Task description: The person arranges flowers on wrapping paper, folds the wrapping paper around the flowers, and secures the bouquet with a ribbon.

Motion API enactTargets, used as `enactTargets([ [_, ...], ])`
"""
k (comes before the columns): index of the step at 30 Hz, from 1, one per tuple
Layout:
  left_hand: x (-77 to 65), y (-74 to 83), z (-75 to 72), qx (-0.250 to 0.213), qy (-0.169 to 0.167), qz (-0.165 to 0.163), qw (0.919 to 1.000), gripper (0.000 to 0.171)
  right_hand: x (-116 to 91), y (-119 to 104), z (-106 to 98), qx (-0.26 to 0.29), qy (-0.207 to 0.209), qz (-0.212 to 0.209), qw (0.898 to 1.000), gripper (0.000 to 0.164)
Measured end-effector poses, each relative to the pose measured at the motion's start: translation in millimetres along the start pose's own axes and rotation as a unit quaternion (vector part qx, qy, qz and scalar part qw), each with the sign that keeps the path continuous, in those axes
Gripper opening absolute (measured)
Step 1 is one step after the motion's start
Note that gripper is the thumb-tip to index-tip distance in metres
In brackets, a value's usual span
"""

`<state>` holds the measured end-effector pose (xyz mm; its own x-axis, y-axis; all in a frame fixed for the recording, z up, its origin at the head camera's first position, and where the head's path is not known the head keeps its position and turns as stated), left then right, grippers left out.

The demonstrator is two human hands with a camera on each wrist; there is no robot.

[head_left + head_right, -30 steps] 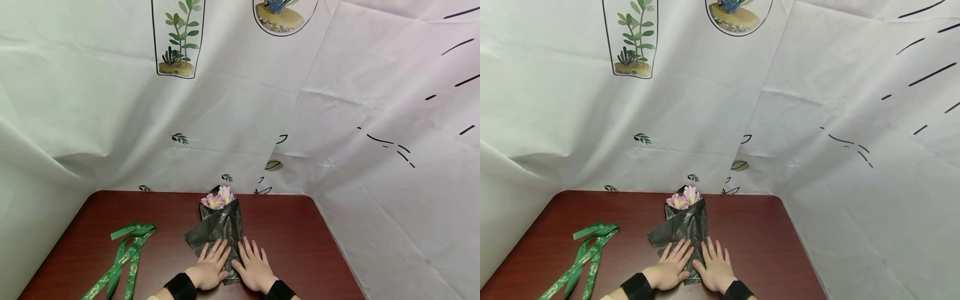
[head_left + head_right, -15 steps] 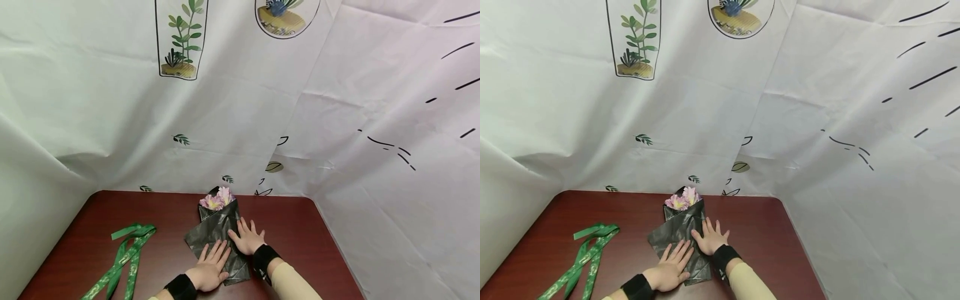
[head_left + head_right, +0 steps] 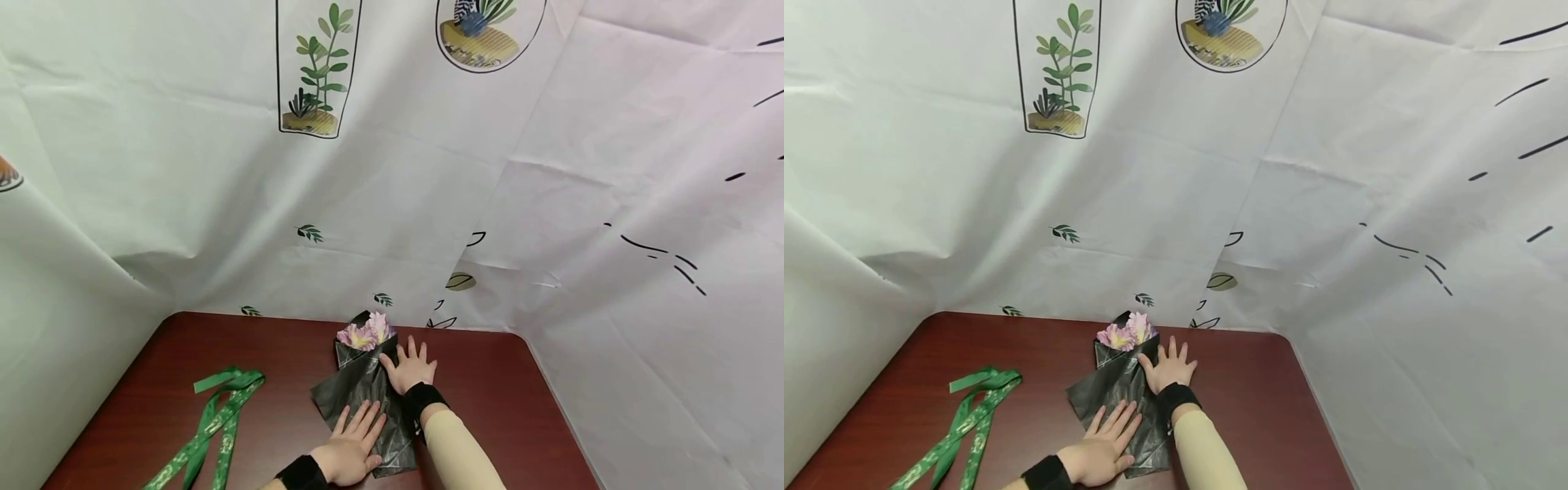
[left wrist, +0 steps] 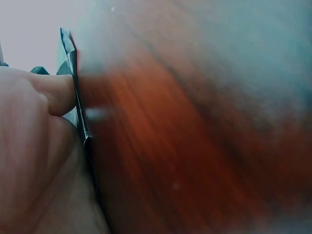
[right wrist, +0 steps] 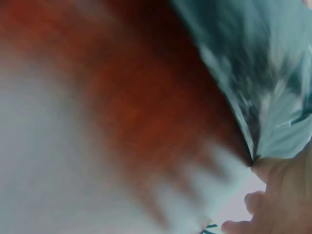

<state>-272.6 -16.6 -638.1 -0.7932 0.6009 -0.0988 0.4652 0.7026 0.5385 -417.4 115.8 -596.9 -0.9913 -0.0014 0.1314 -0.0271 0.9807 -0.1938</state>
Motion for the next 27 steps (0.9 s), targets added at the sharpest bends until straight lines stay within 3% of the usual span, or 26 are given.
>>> enactTargets([
  [7,6.2,-13.6,16.5,-0.012,0.011,0.019,0.9997,0.079,13.3,-2.1,-0.5,-0.026,0.008,0.002,1.0,0.079],
  [21,10.1,-12.9,19.5,0.007,0.021,0.029,0.9993,0.077,29.0,-13.2,-2.6,-0.102,-0.011,0.0,0.995,0.092],
  [24,10.2,-13.0,18.9,0.008,0.022,0.027,0.9994,0.078,26.6,-10.9,-0.9,-0.078,-0.013,0.002,0.997,0.091],
  [27,9.9,-14.6,18.3,0.011,0.022,0.02,0.9995,0.078,22.0,-2.1,8.6,-0.013,-0.026,-0.002,1.0,0.09],
])
Point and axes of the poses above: each hand's wrist, its own x-axis towards the middle knuckle, its own z-axis out of the palm, y = z × x, the point moved 8 cm from there along x, towards the middle knuckle, and after that the axes turned 10 degrees about y, right-handed, at the moved point
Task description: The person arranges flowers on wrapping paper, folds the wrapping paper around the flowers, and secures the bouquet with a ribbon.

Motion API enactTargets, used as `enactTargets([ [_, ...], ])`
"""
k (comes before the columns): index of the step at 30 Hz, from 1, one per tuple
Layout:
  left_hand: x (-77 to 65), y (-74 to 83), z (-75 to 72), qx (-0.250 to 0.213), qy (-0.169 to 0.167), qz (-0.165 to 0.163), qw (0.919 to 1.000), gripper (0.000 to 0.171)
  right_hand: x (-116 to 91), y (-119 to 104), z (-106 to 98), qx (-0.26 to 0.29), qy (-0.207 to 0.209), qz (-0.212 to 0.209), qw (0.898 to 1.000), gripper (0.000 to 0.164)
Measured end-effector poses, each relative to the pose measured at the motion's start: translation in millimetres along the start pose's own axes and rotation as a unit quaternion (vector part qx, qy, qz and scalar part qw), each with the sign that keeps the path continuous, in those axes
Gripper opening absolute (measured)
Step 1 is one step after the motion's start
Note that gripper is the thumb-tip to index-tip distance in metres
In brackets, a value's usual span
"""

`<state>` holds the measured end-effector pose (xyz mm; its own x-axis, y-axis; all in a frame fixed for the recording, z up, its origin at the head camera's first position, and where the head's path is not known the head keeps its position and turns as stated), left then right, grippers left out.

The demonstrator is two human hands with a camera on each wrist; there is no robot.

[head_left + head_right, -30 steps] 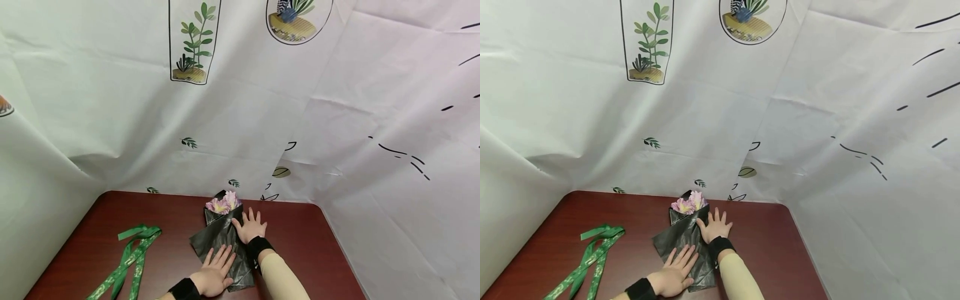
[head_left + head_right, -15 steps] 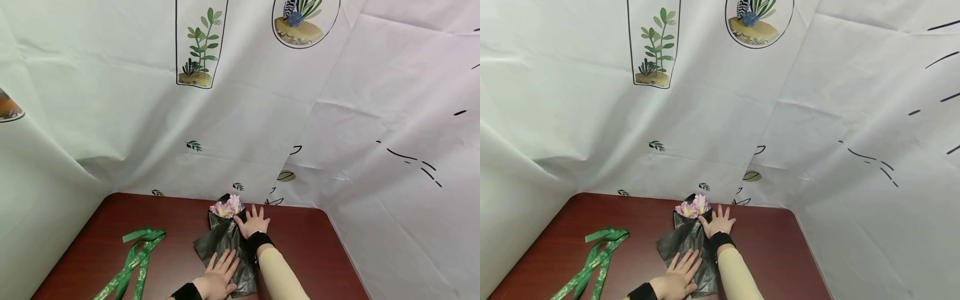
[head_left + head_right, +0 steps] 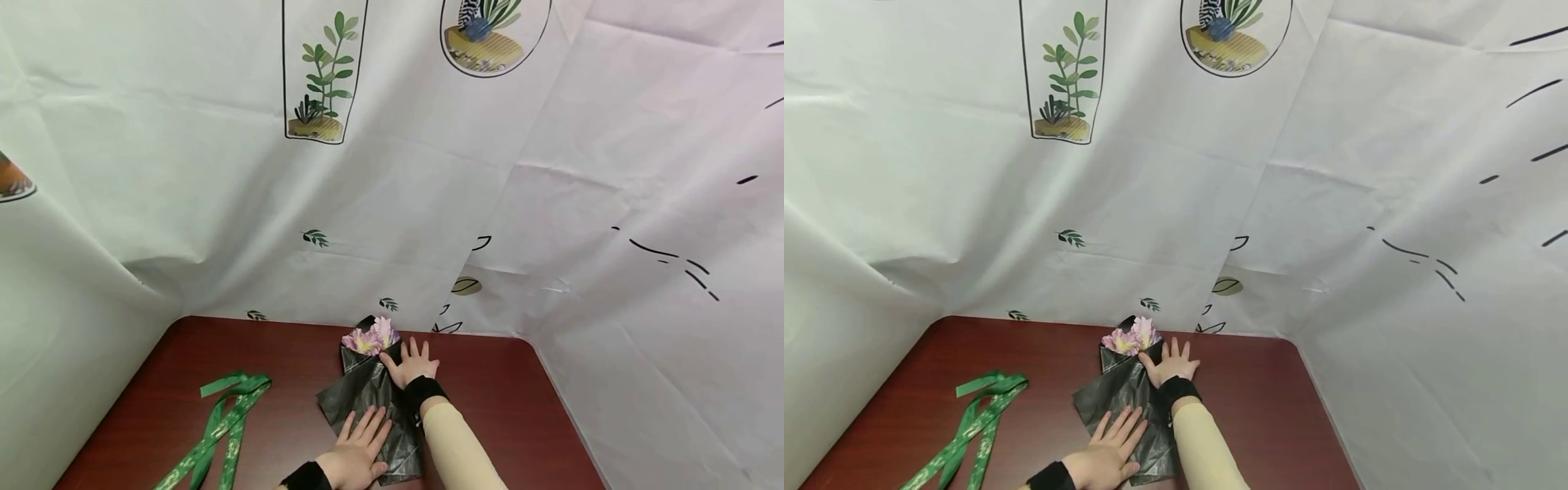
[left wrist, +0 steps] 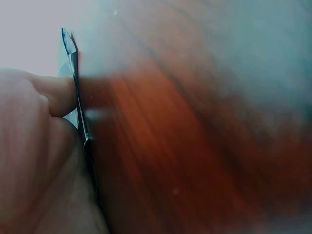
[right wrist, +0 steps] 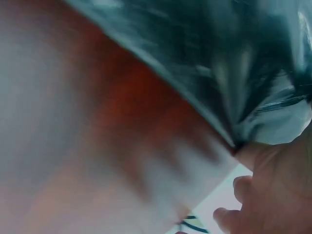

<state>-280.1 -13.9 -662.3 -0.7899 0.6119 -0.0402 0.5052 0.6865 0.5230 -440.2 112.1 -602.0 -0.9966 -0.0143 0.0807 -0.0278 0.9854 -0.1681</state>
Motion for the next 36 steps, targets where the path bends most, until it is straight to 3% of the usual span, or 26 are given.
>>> enactTargets([
  [4,-2.4,8.5,-8.3,0.016,-0.003,-0.022,0.9996,0.077,-5.3,22.7,29.9,0.065,-0.033,-0.024,0.997,0.091],
  [7,-5.3,16.3,-17.8,0.031,-0.007,-0.039,0.9988,0.076,-13.8,30.5,43.2,0.06,-0.056,-0.047,0.996,0.09],
  [15,-7.1,12.7,-17.0,-0.01,-0.024,-0.032,0.9991,0.08,-67.9,28.7,27.9,0.026,-0.108,-0.072,0.991,0.087],
  [19,-6.6,11.0,-15.6,-0.004,-0.028,-0.033,0.999,0.079,-98.5,25.3,12.4,0.034,-0.126,-0.085,0.988,0.086],
  [26,-9.6,24.0,-25.2,0.011,-0.02,-0.039,0.999,0.078,-156.8,27.6,3.1,0.045,-0.15,-0.097,0.983,0.08],
  [30,-10.1,27.0,-29.0,0.018,-0.014,-0.042,0.9988,0.076,-187.1,30.6,4.4,0.04,-0.137,-0.109,0.984,0.084],
  [36,-8.3,21.4,-25.3,-0.012,-0.038,-0.032,0.9987,0.08,-214.1,36.7,7.5,0.006,-0.111,-0.093,0.99,0.098],
])
Point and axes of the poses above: each hand's wrist, its own x-axis towards the middle knuckle, its own z-axis out of the palm, y = z × x, the point moved 8 cm from there along x, towards the middle knuckle, and after that the axes turned 10 degrees about y, right-handed, at the moved point
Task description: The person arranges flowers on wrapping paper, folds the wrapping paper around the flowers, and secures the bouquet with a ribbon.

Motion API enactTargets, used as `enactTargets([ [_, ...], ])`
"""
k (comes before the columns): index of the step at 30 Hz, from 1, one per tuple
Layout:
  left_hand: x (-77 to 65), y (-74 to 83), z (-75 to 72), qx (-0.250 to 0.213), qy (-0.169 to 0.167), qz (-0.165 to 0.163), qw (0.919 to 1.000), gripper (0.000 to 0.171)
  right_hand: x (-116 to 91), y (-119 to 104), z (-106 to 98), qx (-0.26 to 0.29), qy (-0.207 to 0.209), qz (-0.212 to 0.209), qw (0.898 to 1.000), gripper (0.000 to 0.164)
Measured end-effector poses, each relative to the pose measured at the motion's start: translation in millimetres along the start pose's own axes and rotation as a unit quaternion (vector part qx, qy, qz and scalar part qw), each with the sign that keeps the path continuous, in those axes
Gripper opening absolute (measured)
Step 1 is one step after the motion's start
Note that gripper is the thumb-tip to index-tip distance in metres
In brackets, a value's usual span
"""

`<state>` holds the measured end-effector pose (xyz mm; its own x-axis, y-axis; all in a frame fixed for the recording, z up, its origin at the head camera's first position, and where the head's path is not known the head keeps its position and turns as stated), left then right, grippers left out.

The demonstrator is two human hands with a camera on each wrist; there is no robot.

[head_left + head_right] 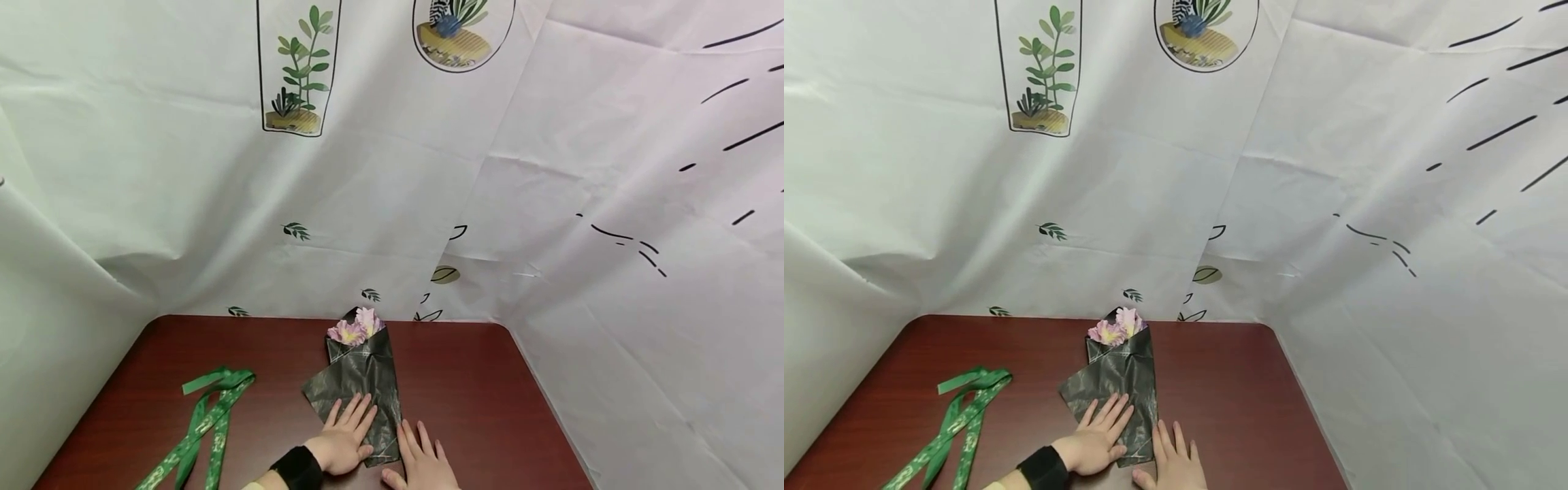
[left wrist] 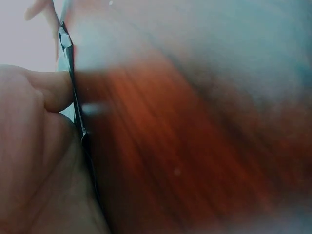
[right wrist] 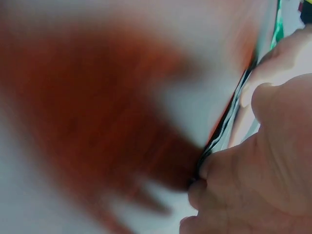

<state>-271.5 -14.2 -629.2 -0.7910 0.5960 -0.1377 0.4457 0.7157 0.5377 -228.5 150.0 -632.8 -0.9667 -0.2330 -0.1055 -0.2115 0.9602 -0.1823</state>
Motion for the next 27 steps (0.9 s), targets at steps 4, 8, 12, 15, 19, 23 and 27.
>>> enactTargets([
  [4,-0.5,-3.0,-0.6,0.006,0.03,0.025,0.9992,0.078,-4.1,-0.5,4.8,0.013,0.006,0.009,1.0,0.103],
  [8,-2.2,4.2,-0.7,0.074,0.124,0.112,0.9831,0.075,-4.1,0.4,8.5,0.052,0.018,0.018,0.998,0.104],
  [12,-8.2,21.7,-2.5,0.249,0.26,0.197,0.912,0.076,-4.3,1.0,6.7,0.053,0.034,0.017,0.998,0.104],
  [15,-11.9,31.7,-2.1,0.351,0.298,0.216,0.8608,0.075,-4.4,0.3,5.6,0.041,0.045,0.012,0.998,0.102],
  [19,-12.5,36.1,3.4,0.358,0.235,0.245,0.8698,0.065,-3.8,1.9,8.2,0.04,0.04,0.014,0.998,0.104],
  [23,-14.1,30.9,9.7,0.161,0.079,0.233,0.9558,0.06,-4.7,4.2,10.1,0.047,0.03,0.015,0.998,0.106],
  [27,-15.4,23.3,13.4,0.04,0.002,0.195,0.98,0.072,-3.6,5.8,10.0,0.065,0.013,0.021,0.998,0.102],
])
Point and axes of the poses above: each hand's wrist, its own x-axis towards the middle knuckle, its own z-axis out of the palm, y = z × x, the point moved 8 cm from there along x, towards the middle knuckle, and after that the axes turned 10 degrees about y, right-handed, at the moved point
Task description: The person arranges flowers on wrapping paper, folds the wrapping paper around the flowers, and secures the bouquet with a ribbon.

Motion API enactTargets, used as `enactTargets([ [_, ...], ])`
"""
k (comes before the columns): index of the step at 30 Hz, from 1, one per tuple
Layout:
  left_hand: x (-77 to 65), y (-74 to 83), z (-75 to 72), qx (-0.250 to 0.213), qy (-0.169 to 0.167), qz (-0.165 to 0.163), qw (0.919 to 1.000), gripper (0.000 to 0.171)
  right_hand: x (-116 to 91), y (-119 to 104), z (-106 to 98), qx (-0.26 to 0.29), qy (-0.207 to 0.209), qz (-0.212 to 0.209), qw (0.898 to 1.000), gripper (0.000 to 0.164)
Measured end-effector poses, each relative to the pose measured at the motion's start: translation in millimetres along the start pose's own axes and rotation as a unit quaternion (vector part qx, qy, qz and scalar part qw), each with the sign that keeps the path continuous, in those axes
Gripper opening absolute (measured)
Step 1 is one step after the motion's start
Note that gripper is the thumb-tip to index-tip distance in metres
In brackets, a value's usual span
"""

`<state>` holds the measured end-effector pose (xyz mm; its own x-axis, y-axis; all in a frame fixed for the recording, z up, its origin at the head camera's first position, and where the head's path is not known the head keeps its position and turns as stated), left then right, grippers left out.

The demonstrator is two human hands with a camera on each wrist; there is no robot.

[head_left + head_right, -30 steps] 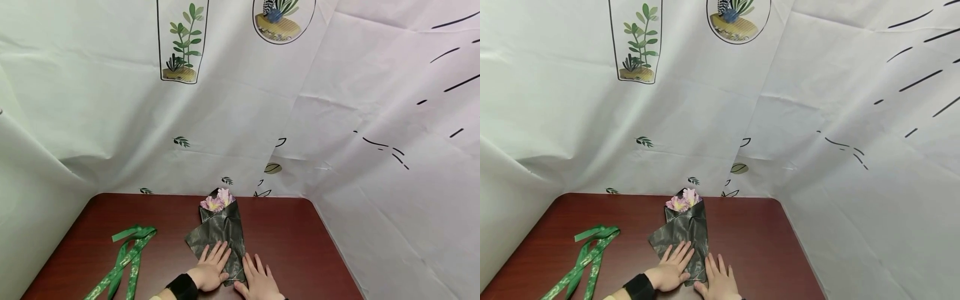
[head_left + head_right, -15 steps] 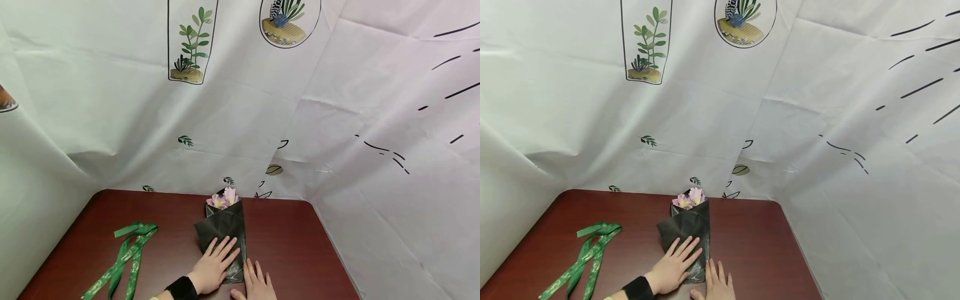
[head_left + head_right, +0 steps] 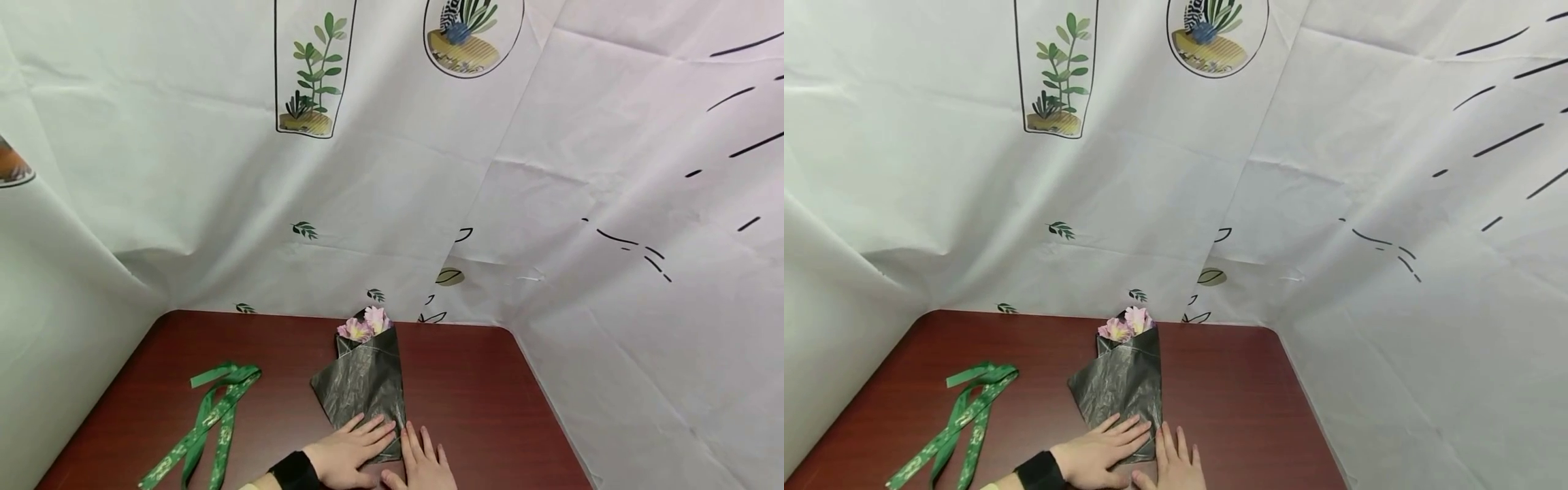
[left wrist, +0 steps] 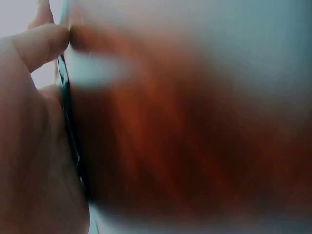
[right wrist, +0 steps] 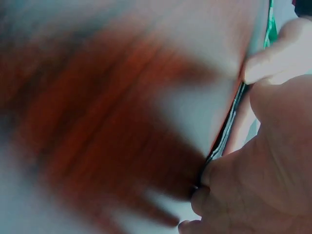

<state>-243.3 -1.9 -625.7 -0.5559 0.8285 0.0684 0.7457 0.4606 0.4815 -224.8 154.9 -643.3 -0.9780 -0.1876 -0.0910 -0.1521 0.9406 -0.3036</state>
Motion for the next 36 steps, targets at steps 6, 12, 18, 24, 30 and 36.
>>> enactTargets([
  [6,4.0,-14.5,15.1,0.002,-0.01,0.038,0.9992,0.081,3.7,0.3,-7.4,0.01,-0.047,0.006,0.999,0.085],
  [12,3.3,-13.4,11.2,-0.03,-0.037,0.016,0.9987,0.082,18.6,0.4,-25.7,0.026,-0.082,-0.03,0.996,0.063],
  [18,4.8,-9.3,6.4,-0.016,-0.059,0.007,0.9981,0.082,49.7,9.0,-37.0,-0.007,-0.084,-0.037,0.996,0.055],
  [24,2.9,-14.1,11.7,-0.022,-0.053,0.012,0.9983,0.082,87.1,0.4,-49.4,-0.059,-0.024,-0.022,0.998,0.05],
  [30,2.6,-9.3,8.6,-0.019,-0.056,0.015,0.9981,0.081,119.2,-9.4,-58.0,-0.101,0.032,0.004,0.994,0.05],
  [36,2.5,-12.7,10.4,-0.017,-0.042,0.03,0.9985,0.081,151.0,-13.5,-56.3,-0.115,0.056,0.024,0.991,0.051],
])
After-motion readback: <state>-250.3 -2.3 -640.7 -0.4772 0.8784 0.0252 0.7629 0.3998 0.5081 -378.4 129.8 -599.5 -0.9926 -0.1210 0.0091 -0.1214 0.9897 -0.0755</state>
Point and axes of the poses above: each hand's wrist, its own x-axis towards the middle knuckle, its own z-axis out of the palm, y = z × x, the point moved 8 cm from there along x, towards the middle knuckle, and after that the axes turned 10 degrees about y, right-handed, at the moved point
